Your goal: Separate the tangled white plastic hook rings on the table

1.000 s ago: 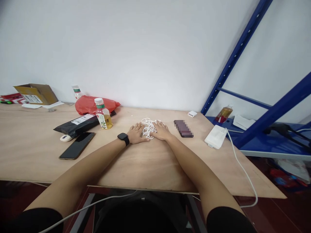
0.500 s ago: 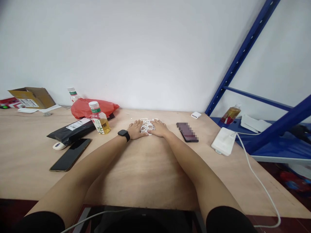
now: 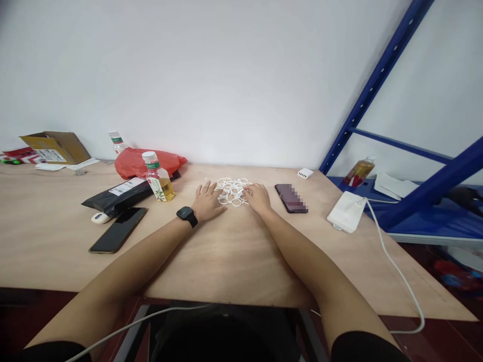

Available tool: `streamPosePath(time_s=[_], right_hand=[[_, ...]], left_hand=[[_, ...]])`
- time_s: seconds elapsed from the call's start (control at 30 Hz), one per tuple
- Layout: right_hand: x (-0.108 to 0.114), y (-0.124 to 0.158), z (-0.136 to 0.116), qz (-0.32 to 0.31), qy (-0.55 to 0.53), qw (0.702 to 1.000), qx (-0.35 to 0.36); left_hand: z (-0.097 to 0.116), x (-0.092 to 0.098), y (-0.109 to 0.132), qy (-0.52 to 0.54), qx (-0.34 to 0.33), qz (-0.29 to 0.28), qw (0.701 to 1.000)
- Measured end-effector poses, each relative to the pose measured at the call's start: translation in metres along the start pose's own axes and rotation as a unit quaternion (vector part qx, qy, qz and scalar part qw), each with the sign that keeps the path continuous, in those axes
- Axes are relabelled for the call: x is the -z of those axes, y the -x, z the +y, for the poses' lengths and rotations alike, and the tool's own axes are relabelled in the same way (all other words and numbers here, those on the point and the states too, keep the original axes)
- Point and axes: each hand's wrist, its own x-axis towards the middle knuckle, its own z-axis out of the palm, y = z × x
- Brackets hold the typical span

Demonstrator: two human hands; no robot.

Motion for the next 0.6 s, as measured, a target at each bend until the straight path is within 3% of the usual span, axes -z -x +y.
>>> streamPosePath(time_s=[0.17,0.33,0.5,0.6], right_hand=[[0.011,0.017,-0.001,0.022,-0.010,0.999,-0.026],[0.026,0.032,-0.004,0.048,-0.045,0.994,-0.089],[0.038,0.052,-0.030,0.068,-0.098,0.990,-0.082],[0.040,0.066,-0.055,0.062,-0.121,0.990,-0.036]], left_hand=[[0.015,0.010,0.016,0.018,0.006,0.000,1.000],[0.038,0.022,0.033,0.031,-0.037,0.075,0.996],[0.050,0.018,0.041,0.187,-0.025,0.086,0.978],[0.051,0.009,0.039,0.330,-0.017,0.069,0.941]])
